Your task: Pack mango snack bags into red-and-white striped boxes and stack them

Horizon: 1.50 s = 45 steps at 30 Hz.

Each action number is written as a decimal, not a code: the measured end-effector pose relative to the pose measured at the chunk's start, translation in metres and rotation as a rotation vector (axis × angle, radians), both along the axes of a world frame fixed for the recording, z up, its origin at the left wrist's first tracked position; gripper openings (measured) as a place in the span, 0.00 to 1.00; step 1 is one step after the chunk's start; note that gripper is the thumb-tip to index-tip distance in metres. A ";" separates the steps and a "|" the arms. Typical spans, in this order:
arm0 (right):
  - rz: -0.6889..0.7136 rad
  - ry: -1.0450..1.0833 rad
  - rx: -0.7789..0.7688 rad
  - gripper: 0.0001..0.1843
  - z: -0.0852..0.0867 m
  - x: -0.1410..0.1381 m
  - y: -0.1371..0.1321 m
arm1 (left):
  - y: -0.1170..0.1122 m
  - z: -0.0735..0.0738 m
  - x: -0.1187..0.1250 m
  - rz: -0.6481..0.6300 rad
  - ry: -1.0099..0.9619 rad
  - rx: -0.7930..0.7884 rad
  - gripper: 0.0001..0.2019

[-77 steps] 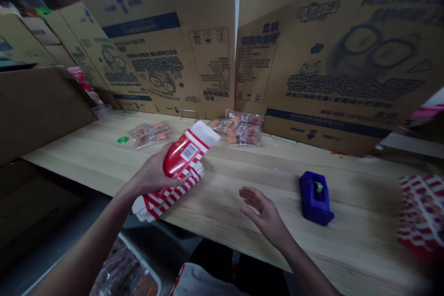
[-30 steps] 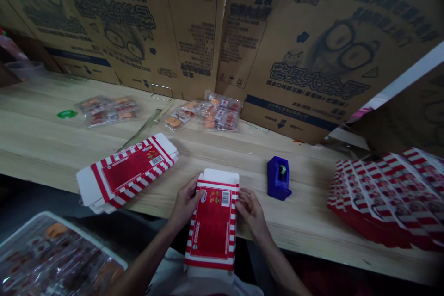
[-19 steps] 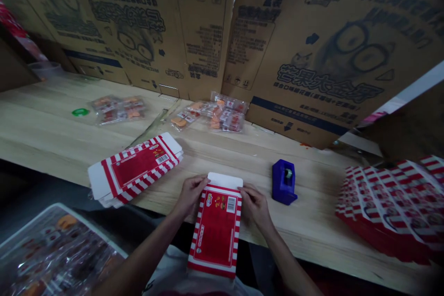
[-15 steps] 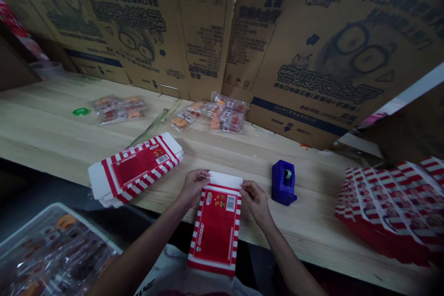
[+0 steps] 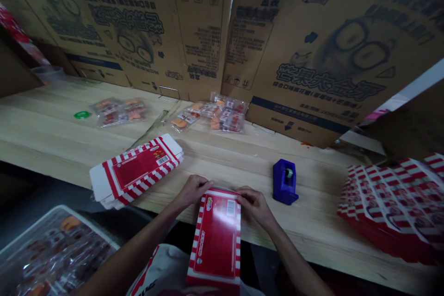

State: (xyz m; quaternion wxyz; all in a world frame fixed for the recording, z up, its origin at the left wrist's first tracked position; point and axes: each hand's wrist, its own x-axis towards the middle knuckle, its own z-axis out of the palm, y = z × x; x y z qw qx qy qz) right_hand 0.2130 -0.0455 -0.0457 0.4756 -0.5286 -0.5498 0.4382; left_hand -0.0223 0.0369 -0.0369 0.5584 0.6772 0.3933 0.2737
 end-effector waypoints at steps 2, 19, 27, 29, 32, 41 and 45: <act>0.021 -0.008 -0.052 0.16 0.001 -0.001 -0.005 | -0.003 0.002 0.001 -0.042 0.037 0.032 0.21; 0.043 -0.102 -0.069 0.09 0.039 0.000 0.003 | -0.004 0.043 0.002 -0.055 0.076 0.002 0.06; 0.024 -0.004 -0.195 0.07 0.052 0.000 0.010 | 0.002 0.050 0.004 -0.095 0.012 -0.105 0.07; 0.029 0.018 -0.193 0.08 0.053 -0.001 0.007 | 0.001 0.048 0.004 -0.108 -0.014 -0.130 0.09; 0.024 0.026 -0.162 0.09 0.053 -0.003 0.000 | -0.002 0.044 0.002 -0.101 -0.035 -0.132 0.10; -0.123 0.134 -0.072 0.10 0.029 -0.015 -0.030 | -0.021 0.021 -0.005 -0.062 -0.159 -0.173 0.11; -0.182 0.163 -0.051 0.10 0.020 -0.023 -0.039 | -0.027 0.018 -0.002 -0.017 -0.163 -0.096 0.10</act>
